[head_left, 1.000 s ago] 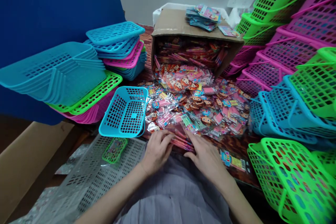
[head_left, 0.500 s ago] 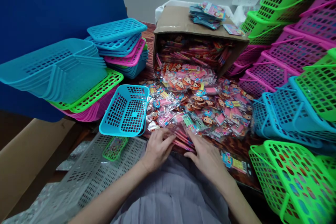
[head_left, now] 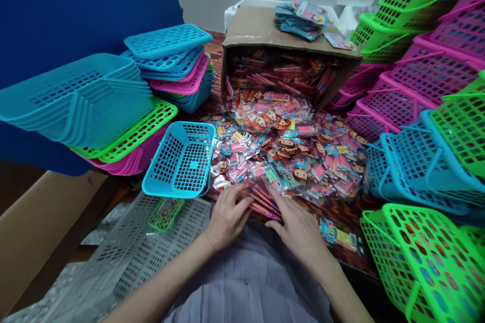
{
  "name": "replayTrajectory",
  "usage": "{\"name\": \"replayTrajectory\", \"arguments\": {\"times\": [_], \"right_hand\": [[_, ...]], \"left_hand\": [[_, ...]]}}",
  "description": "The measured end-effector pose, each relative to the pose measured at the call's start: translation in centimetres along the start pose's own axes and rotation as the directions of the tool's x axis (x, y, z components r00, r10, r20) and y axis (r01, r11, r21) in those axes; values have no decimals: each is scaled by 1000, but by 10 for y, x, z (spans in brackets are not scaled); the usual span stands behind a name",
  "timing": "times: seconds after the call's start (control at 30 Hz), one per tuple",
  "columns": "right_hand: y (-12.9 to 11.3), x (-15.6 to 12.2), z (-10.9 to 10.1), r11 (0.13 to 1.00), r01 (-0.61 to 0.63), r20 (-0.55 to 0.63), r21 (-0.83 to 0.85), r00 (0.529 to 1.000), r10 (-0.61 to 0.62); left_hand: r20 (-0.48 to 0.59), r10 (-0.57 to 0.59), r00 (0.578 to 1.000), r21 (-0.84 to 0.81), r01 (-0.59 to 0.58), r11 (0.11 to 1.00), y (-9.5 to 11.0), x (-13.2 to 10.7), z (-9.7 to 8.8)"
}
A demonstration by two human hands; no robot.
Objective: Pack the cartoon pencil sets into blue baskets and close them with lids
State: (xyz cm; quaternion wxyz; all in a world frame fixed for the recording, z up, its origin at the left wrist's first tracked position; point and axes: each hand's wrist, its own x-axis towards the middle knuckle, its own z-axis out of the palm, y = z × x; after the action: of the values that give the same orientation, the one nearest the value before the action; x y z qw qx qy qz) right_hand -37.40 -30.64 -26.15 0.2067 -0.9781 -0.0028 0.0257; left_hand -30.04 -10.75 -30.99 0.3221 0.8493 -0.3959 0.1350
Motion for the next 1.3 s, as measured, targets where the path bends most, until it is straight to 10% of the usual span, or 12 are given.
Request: {"name": "replayTrajectory", "arguments": {"times": [0.43,0.73,0.83,0.97,1.13,1.3], "right_hand": [[-5,0,1,1000,-5,15,20,1000,4],[29,-31,-22,975,-123,88,184,990,108],[62,-60,-20,916,-388,-80,-99,921,381],[80,-74,-15,843,-437,-94,-315,898,430],[75,-62,-22,892,-403,-56,203,905,422],[25,-39,19,562,-206,-136,801,851,507]], "left_hand": [[-15,-11,1000,4,11,1000,5,-6,-1],[405,253,879,47,-297,954,-3,48,-15],[420,277,864,-1,-305,952,-9,48,-14],[428,305,851,-56,-312,948,-11,46,-13],[416,41,908,-304,97,948,-5,36,-32],[433,-76,898,-586,345,733,28,19,-38]]}}
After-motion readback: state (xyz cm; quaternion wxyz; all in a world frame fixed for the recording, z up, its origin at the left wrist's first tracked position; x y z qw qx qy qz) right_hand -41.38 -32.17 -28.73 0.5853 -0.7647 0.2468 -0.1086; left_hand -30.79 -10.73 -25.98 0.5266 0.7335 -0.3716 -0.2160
